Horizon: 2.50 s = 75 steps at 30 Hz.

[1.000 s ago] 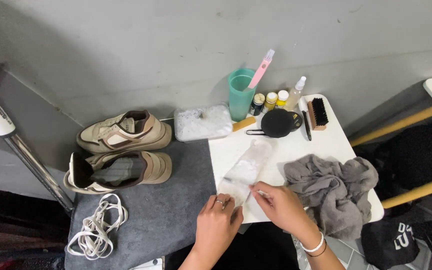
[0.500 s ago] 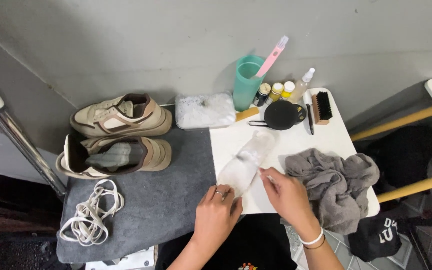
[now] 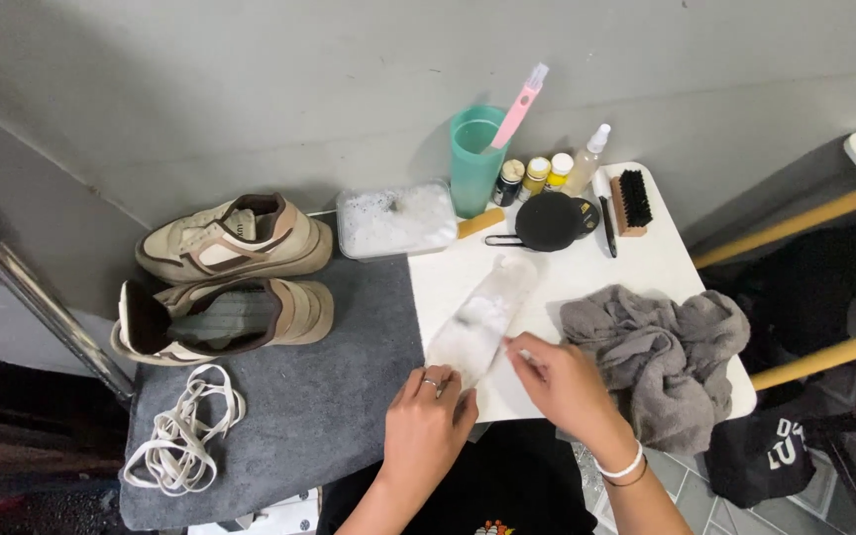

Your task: The person scrubs a white shoe with a brush on a table. They dip the brush into a container of soapy water and continue scrubbing the shoe. A pair of beige sneakers, a gray cloth, and various cleaning supplies are visible on the table.

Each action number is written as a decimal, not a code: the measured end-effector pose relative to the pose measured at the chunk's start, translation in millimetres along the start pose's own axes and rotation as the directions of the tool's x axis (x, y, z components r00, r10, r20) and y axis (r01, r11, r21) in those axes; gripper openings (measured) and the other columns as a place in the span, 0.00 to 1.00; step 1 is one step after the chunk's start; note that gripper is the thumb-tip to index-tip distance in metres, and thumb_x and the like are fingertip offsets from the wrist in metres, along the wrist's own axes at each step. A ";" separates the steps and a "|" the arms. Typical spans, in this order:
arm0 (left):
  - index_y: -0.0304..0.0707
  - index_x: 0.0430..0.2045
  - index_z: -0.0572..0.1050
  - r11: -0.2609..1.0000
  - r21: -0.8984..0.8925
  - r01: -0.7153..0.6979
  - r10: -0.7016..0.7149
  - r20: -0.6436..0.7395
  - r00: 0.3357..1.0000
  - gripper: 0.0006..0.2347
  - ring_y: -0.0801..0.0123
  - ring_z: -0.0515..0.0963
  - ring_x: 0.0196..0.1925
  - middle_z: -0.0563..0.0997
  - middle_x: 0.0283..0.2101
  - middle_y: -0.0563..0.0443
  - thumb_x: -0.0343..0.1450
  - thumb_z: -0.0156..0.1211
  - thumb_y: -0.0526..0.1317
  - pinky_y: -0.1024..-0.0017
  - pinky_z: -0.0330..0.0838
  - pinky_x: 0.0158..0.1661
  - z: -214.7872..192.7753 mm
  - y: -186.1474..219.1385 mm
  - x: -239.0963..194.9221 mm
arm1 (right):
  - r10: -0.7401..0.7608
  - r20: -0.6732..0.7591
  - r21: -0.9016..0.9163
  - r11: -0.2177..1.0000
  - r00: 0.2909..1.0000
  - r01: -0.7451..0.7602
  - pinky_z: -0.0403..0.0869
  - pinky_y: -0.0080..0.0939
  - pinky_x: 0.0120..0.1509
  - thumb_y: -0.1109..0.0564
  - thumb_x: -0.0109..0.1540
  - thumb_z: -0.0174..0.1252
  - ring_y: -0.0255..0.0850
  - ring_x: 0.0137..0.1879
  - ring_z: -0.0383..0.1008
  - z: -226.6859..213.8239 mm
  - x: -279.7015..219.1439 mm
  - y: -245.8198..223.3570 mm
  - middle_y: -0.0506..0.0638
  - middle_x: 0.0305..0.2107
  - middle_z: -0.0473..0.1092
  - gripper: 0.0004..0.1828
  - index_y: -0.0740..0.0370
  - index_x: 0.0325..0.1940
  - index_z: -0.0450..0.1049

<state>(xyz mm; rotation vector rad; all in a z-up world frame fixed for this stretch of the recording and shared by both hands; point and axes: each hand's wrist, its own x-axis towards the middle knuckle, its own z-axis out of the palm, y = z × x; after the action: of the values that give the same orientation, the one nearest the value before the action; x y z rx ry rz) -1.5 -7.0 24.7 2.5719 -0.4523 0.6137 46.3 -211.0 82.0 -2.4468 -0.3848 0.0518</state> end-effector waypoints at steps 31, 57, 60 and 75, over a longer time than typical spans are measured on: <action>0.33 0.34 0.81 1.000 -0.024 -0.017 0.018 0.026 0.999 0.09 0.59 0.80 0.43 0.80 0.41 0.48 0.70 0.66 0.41 0.66 0.79 0.35 -3.9 0.5 2.4 | 0.067 0.030 -0.014 0.998 0.997 -0.066 0.53 0.34 0.17 0.55 0.68 0.51 0.30 0.10 0.56 -7.4 15.8 -9.5 0.42 0.07 0.64 0.10 0.53 0.46 0.79; 0.34 0.31 0.80 0.998 -0.051 0.019 -0.021 -0.027 0.999 0.08 0.62 0.78 0.39 0.80 0.39 0.52 0.68 0.67 0.40 0.67 0.78 0.33 -3.5 1.4 0.6 | 0.106 -0.004 0.058 0.993 0.994 -0.105 0.55 0.35 0.25 0.53 0.67 0.54 0.35 0.15 0.50 -4.8 13.8 -8.6 0.47 0.07 0.59 0.09 0.53 0.43 0.79; 0.33 0.31 0.80 0.999 -0.053 0.007 -0.008 -0.028 1.000 0.08 0.61 0.78 0.39 0.81 0.39 0.51 0.68 0.67 0.40 0.67 0.78 0.33 -6.3 1.4 0.2 | 0.105 0.122 0.158 0.980 0.987 -0.124 0.50 0.34 0.27 0.54 0.68 0.56 0.31 0.19 0.49 -6.4 10.1 -13.3 0.42 0.10 0.56 0.08 0.54 0.40 0.80; 0.34 0.35 0.80 0.994 -0.112 0.013 -0.010 0.031 0.999 0.08 0.59 0.77 0.40 0.79 0.41 0.50 0.71 0.64 0.41 0.65 0.77 0.36 -2.1 -9.0 -6.3 | 0.146 -0.026 0.108 0.984 0.989 -0.142 0.51 0.35 0.25 0.50 0.67 0.56 0.32 0.17 0.48 -4.1 11.3 -20.9 0.45 0.09 0.52 0.12 0.55 0.34 0.80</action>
<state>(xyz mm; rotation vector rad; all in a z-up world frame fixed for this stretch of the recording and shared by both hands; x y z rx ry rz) -3.9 3.0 20.2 2.4782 -0.4686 0.5299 52.2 -194.6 98.8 -2.3633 -0.1852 0.0907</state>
